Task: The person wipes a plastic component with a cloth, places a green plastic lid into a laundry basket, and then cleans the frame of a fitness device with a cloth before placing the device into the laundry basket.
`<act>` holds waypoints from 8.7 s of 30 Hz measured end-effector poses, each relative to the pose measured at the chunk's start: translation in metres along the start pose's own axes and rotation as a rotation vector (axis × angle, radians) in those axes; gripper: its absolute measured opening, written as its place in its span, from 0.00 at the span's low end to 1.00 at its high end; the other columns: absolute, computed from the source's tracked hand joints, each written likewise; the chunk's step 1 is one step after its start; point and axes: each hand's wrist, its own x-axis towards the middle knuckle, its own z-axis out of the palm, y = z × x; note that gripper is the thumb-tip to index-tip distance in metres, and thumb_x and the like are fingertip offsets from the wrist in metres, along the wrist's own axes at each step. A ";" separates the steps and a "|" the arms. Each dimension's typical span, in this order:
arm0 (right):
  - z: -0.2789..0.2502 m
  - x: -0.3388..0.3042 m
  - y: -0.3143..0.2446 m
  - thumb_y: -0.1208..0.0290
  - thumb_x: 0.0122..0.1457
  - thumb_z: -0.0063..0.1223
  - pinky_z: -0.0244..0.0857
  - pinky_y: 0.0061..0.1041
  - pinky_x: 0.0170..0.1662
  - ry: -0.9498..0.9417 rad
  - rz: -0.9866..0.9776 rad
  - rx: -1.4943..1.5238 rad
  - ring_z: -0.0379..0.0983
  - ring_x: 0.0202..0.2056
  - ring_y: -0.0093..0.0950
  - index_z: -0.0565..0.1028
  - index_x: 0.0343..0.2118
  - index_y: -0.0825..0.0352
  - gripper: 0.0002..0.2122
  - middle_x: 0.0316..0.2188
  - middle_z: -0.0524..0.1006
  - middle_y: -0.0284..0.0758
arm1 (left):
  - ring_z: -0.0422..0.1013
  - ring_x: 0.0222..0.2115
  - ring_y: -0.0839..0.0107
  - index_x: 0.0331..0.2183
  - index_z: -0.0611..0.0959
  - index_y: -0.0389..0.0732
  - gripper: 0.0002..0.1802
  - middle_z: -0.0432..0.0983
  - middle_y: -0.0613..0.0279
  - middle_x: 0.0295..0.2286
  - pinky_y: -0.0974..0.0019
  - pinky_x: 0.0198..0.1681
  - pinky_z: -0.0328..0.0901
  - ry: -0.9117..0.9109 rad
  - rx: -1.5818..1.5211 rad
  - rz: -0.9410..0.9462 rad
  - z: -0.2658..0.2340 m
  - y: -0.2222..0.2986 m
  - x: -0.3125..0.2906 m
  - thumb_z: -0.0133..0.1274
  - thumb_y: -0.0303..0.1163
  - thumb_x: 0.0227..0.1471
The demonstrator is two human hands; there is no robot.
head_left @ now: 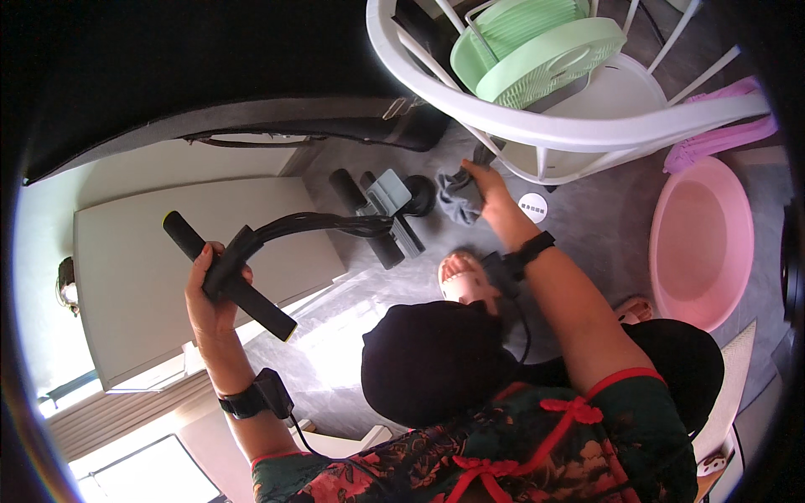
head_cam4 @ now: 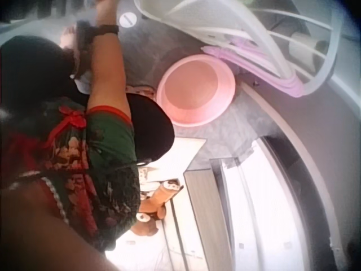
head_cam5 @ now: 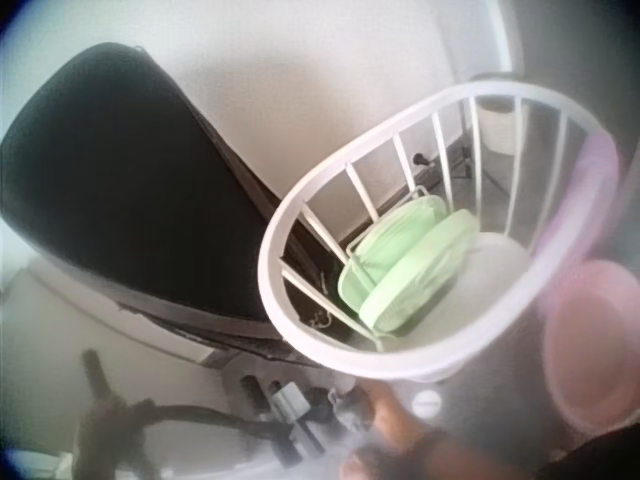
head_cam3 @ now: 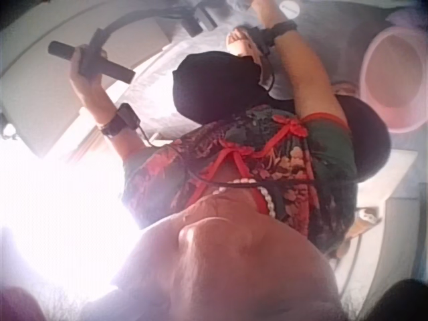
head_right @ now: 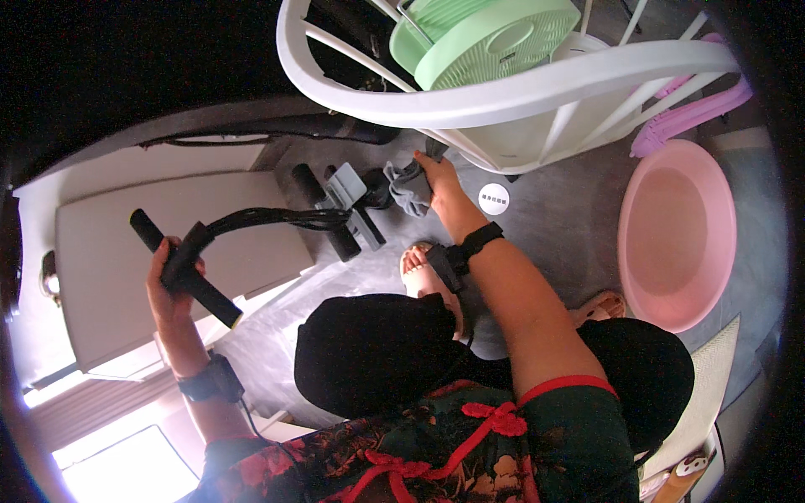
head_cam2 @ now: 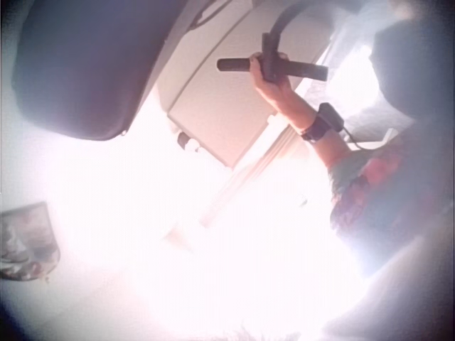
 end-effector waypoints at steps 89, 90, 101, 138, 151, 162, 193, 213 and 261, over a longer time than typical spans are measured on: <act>0.145 -0.171 -0.085 0.74 0.48 0.47 0.64 0.24 0.43 -0.522 -0.358 -0.620 0.72 0.36 0.26 0.66 0.52 0.71 0.24 0.32 0.75 0.37 | 0.74 0.32 0.63 0.41 0.73 0.40 0.21 0.76 0.53 0.32 0.63 0.38 0.67 -0.415 -0.290 -0.011 0.115 -0.078 0.014 0.48 0.49 0.58; 0.144 -0.171 -0.085 0.74 0.48 0.47 0.64 0.24 0.43 -0.519 -0.360 -0.628 0.72 0.36 0.26 0.66 0.52 0.71 0.24 0.32 0.75 0.37 | 0.74 0.32 0.62 0.41 0.73 0.40 0.21 0.76 0.53 0.31 0.62 0.38 0.67 -0.413 -0.345 -0.036 0.115 -0.085 0.016 0.48 0.49 0.58; 0.164 -0.198 -0.058 0.66 0.57 0.53 0.62 0.29 0.38 -0.728 -1.031 -0.863 0.67 0.36 0.28 0.71 0.41 0.70 0.14 0.33 0.70 0.38 | 0.70 0.40 0.70 0.47 0.73 0.38 0.28 0.72 0.61 0.39 0.67 0.41 0.66 -0.262 -0.432 0.016 0.142 -0.146 0.012 0.46 0.53 0.59; 0.155 -0.128 -0.007 0.62 0.68 0.35 0.59 0.26 0.29 -0.427 -0.883 -0.851 0.65 0.27 0.22 0.67 0.39 0.71 0.14 0.23 0.71 0.35 | 0.64 0.21 0.61 0.26 0.75 0.33 0.17 0.67 0.54 0.22 0.64 0.26 0.59 0.028 0.506 0.847 0.167 -0.103 0.030 0.45 0.36 0.61; 0.125 -0.132 -0.043 0.70 0.56 0.52 0.67 0.31 0.42 -0.902 -0.975 -0.914 0.74 0.39 0.31 0.72 0.41 0.69 0.12 0.37 0.76 0.35 | 0.73 0.26 0.58 0.29 0.80 0.36 0.27 0.72 0.54 0.29 0.62 0.28 0.69 -0.503 0.842 1.332 0.169 -0.094 0.035 0.64 0.52 0.39; 0.115 -0.086 -0.035 0.66 0.59 0.48 0.68 0.26 0.42 -1.100 -0.787 -1.205 0.74 0.38 0.28 0.73 0.42 0.66 0.12 0.37 0.76 0.35 | 0.72 0.31 0.54 0.30 0.79 0.32 0.30 0.69 0.48 0.34 0.60 0.34 0.69 -0.495 0.830 1.315 0.163 -0.108 0.055 0.60 0.54 0.43; 0.124 -0.128 -0.076 0.56 0.59 0.53 0.68 0.19 0.20 -0.246 -0.136 -0.431 0.75 0.22 0.23 0.73 0.41 0.69 0.19 0.31 0.78 0.35 | 0.68 0.17 0.77 0.33 0.75 0.36 0.26 0.70 0.63 0.20 0.73 0.18 0.64 -0.055 0.171 0.130 0.094 -0.092 0.042 0.46 0.54 0.58; 0.187 -0.163 -0.037 0.77 0.42 0.56 0.60 0.29 0.27 -0.647 -1.808 -1.262 0.68 0.25 0.32 0.77 0.34 0.60 0.13 0.24 0.69 0.33 | 0.71 0.19 0.73 0.41 0.71 0.29 0.20 0.74 0.58 0.23 0.71 0.21 0.65 -0.587 0.270 -0.197 0.118 -0.098 0.006 0.58 0.21 0.44; 0.152 -0.118 -0.036 0.60 0.62 0.45 0.69 0.31 0.41 -0.228 0.008 0.026 0.73 0.33 0.28 0.74 0.38 0.64 0.12 0.31 0.77 0.31 | 0.74 0.29 0.62 0.48 0.68 0.37 0.28 0.75 0.47 0.33 0.61 0.37 0.69 -0.231 -0.508 -0.185 0.083 -0.136 0.023 0.39 0.54 0.61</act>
